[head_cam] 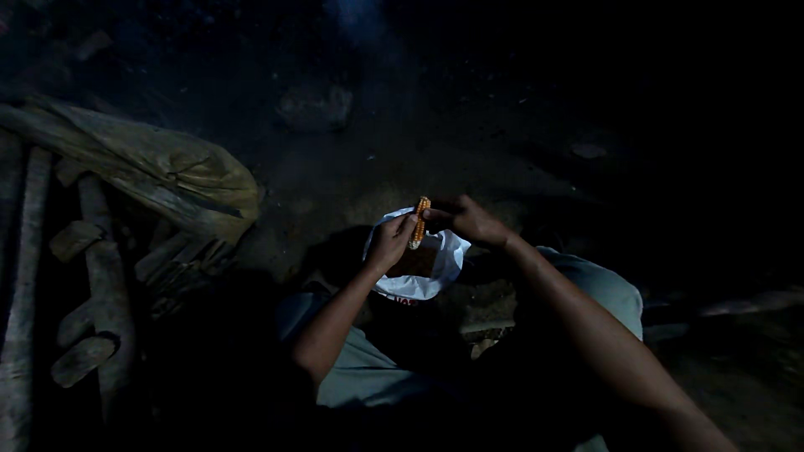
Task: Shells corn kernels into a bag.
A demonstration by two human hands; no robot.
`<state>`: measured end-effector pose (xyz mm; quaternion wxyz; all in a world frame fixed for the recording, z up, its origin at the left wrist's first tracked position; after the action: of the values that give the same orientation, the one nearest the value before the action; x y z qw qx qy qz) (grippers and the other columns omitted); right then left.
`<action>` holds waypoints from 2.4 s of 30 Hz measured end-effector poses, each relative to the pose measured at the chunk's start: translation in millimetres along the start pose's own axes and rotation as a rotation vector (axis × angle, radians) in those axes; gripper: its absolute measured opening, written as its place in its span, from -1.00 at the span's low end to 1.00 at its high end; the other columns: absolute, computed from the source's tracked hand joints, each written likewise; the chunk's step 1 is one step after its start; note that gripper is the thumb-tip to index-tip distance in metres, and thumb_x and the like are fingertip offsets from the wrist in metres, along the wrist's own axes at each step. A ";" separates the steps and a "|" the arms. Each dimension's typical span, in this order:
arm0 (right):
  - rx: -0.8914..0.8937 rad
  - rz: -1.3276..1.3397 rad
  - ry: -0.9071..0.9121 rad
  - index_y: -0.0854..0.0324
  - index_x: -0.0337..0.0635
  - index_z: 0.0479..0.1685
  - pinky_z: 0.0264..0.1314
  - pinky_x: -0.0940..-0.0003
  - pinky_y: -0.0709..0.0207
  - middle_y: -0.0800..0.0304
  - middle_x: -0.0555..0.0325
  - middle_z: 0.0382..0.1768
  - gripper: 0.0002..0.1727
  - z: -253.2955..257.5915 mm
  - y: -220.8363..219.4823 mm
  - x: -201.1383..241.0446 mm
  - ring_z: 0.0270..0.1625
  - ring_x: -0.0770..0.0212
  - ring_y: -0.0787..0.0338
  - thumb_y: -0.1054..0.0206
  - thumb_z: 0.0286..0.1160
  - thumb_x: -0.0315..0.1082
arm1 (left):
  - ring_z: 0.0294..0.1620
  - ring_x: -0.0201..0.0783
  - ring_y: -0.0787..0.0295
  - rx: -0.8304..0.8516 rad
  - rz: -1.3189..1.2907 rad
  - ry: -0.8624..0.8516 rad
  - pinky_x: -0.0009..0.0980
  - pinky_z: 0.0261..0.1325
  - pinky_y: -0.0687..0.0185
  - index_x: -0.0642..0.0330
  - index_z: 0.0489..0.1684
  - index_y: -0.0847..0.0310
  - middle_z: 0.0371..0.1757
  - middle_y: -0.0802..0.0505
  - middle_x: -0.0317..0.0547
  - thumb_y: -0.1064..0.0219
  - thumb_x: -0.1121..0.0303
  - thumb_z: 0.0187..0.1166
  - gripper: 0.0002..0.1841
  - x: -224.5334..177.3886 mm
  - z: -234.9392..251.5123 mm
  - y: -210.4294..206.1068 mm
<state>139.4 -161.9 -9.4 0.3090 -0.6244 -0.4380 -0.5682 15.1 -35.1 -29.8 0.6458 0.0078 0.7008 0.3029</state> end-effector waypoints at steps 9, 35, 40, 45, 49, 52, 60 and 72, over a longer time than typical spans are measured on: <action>0.003 -0.029 0.007 -0.62 -0.37 0.14 -0.03 0.48 -0.73 -0.78 0.13 -0.16 -0.75 -0.9 0.3 1.1 -0.23 0.45 -0.79 -0.14 0.80 -0.37 | -0.16 -0.19 -0.76 -0.006 0.094 -0.080 -0.18 0.08 -0.66 0.47 0.12 -0.72 -0.16 -0.84 0.15 -0.02 0.32 0.87 -0.61 4.1 0.2 0.1; 0.033 -0.195 0.043 -0.63 -0.41 0.16 -0.14 0.46 -0.67 -0.76 0.08 -0.24 -0.74 -0.9 -3.5 0.1 -0.32 0.42 -0.73 -0.15 0.80 -0.38 | -0.26 -0.19 -0.70 0.013 0.049 0.101 -0.17 0.00 -0.66 0.39 0.02 -0.75 -0.22 -0.82 0.09 -0.12 0.19 0.85 -0.60 -5.5 -3.5 2.3; 0.019 -0.217 0.046 -0.66 -0.40 0.12 -0.13 0.44 -0.67 -0.78 0.10 -0.27 -0.74 -1.7 -4.4 0.3 -0.33 0.42 -0.73 -0.17 0.79 -0.37 | -0.28 -0.16 -0.64 0.020 0.089 0.094 -0.16 -0.03 -0.61 0.43 -0.03 -0.73 -0.27 -0.77 0.10 -0.05 0.24 0.88 -0.59 -3.5 -3.1 1.1; 0.040 -0.207 0.037 -0.62 -0.42 0.18 -0.10 0.42 -0.67 -0.78 0.05 -0.21 -0.73 -2.1 -5.0 0.0 -0.29 0.39 -0.75 -0.15 0.80 -0.39 | -0.09 -0.07 -0.73 0.043 0.018 0.150 -0.07 0.14 -0.63 0.47 0.06 -0.71 -0.09 -0.80 0.21 -0.03 0.25 0.89 -0.58 -5.0 -4.3 3.1; 0.067 -0.270 0.036 -0.63 -0.42 0.17 -0.08 0.40 -0.64 -0.76 0.04 -0.20 -0.72 -5.4 -6.3 5.4 -0.28 0.38 -0.71 -0.14 0.80 -0.38 | -0.31 -0.20 -0.62 0.010 0.050 0.150 -0.20 -0.08 -0.60 0.40 -0.06 -0.73 -0.27 -0.76 0.06 -0.08 0.13 0.86 -0.55 -6.4 -5.8 2.6; 0.062 -0.308 0.046 -0.64 -0.43 0.19 -0.01 0.31 -0.67 -0.78 -0.04 -0.18 -0.71 -4.7 -5.4 5.3 -0.24 0.29 -0.75 -0.15 0.80 -0.37 | -0.24 -0.14 -0.66 0.039 0.084 0.127 -0.13 0.00 -0.61 0.46 -0.03 -0.70 -0.23 -0.77 0.13 -0.04 0.17 0.88 -0.54 -6.0 -3.8 2.9; 0.071 -0.301 0.075 -0.65 -0.40 0.18 -0.04 0.41 -0.68 -0.78 0.05 -0.20 -0.71 -2.7 -4.9 -4.4 -0.27 0.41 -0.74 -0.14 0.80 -0.36 | -0.24 -0.29 -0.67 0.026 0.077 0.022 -0.30 0.01 -0.62 0.49 0.01 -0.70 -0.22 -0.79 0.08 -0.01 0.28 0.89 -0.59 3.1 -6.1 0.0; 0.089 -0.330 0.089 -0.65 -0.36 0.21 -0.05 0.37 -0.66 -0.77 0.06 -0.20 -0.71 0.4 0.4 -0.6 -0.27 0.38 -0.72 -0.16 0.80 -0.35 | -0.14 -0.23 -0.76 0.021 -0.005 0.080 -0.19 0.10 -0.69 0.47 -0.06 -0.74 -0.17 -0.83 0.11 -0.08 0.18 0.86 -0.55 -0.9 0.4 2.9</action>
<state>140.0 -161.8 -10.1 0.2577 -0.5042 -0.5450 -0.6183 14.5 -32.9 -27.8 0.6176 0.0009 0.7294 0.2941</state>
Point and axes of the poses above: each hand's wrist, its own z-axis towards the middle knuckle, its own y-axis out of the back of the hand, x = y × z, the point moved 2 cm from there along z, towards the middle knuckle
